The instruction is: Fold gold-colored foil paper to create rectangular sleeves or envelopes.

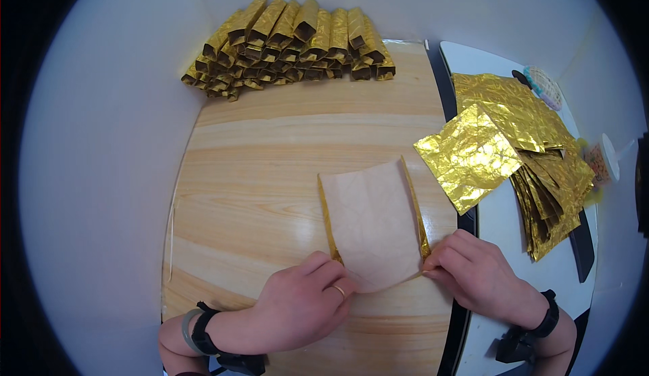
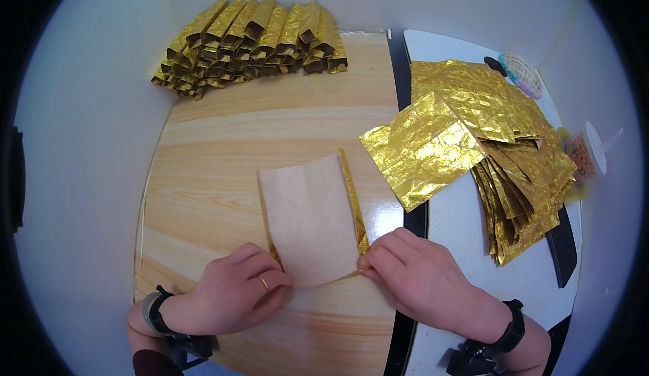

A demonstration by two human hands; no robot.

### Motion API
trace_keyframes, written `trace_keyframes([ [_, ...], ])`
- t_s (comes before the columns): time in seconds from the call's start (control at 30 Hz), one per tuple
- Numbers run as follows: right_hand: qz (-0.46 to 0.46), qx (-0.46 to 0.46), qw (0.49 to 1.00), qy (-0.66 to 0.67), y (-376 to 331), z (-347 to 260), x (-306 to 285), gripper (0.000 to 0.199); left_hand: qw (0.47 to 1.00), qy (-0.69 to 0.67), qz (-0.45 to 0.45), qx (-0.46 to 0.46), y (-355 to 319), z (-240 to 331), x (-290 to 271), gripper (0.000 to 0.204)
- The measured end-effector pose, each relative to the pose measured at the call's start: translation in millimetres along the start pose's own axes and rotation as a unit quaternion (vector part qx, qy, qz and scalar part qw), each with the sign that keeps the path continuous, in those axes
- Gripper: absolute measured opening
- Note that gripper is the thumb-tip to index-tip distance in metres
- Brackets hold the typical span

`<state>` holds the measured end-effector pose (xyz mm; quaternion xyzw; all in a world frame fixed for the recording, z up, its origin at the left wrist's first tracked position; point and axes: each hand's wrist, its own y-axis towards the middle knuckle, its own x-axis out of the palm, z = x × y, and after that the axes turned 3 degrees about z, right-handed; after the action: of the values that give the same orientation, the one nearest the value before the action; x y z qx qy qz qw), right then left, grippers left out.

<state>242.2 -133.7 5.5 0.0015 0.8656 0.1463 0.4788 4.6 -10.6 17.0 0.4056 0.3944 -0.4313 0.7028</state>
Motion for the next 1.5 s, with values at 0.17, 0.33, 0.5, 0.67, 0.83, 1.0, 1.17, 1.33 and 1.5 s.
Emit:
trace_keyframes([
  [0.17,0.018,-0.007,1.000,0.000,0.8,-2.9,1.2,0.012,0.999,-0.024,-0.007,-0.022,2.2,2.9,0.3,0.016],
  [0.33,0.015,-0.006,1.000,-0.009,-2.0,-0.4,0.9,0.013,0.996,-0.076,-0.029,-0.047,0.4,-1.8,-0.2,0.014],
  [0.5,0.007,0.026,0.999,0.017,-0.2,-2.1,-1.7,0.016,0.982,-0.161,-0.054,-0.083,0.1,3.2,-2.4,0.017],
  [0.67,0.006,0.065,0.996,0.067,1.7,-2.8,-2.4,0.014,0.991,-0.126,-0.050,-0.019,1.5,2.3,-0.6,0.018],
  [0.83,0.005,0.083,0.993,0.079,1.5,-4.9,-1.8,0.014,0.997,-0.073,-0.038,-0.003,0.0,7.5,-2.2,0.019],
  [1.0,0.013,0.080,0.994,0.076,-0.4,-3.5,1.7,0.015,0.996,-0.021,-0.066,0.051,-0.3,2.8,2.4,0.035],
  [1.17,0.009,0.109,0.989,0.098,0.2,-3.1,2.4,0.016,0.989,0.049,-0.104,0.093,2.1,3.8,2.7,0.062],
  [1.33,0.027,0.124,0.986,0.106,-0.1,-2.2,2.4,0.016,0.988,0.049,-0.109,0.098,1.0,4.3,3.9,0.060],
  [1.5,0.042,0.116,0.990,0.069,-1.3,0.1,2.8,0.013,0.987,0.068,-0.111,0.096,0.2,7.9,4.9,0.061],
])
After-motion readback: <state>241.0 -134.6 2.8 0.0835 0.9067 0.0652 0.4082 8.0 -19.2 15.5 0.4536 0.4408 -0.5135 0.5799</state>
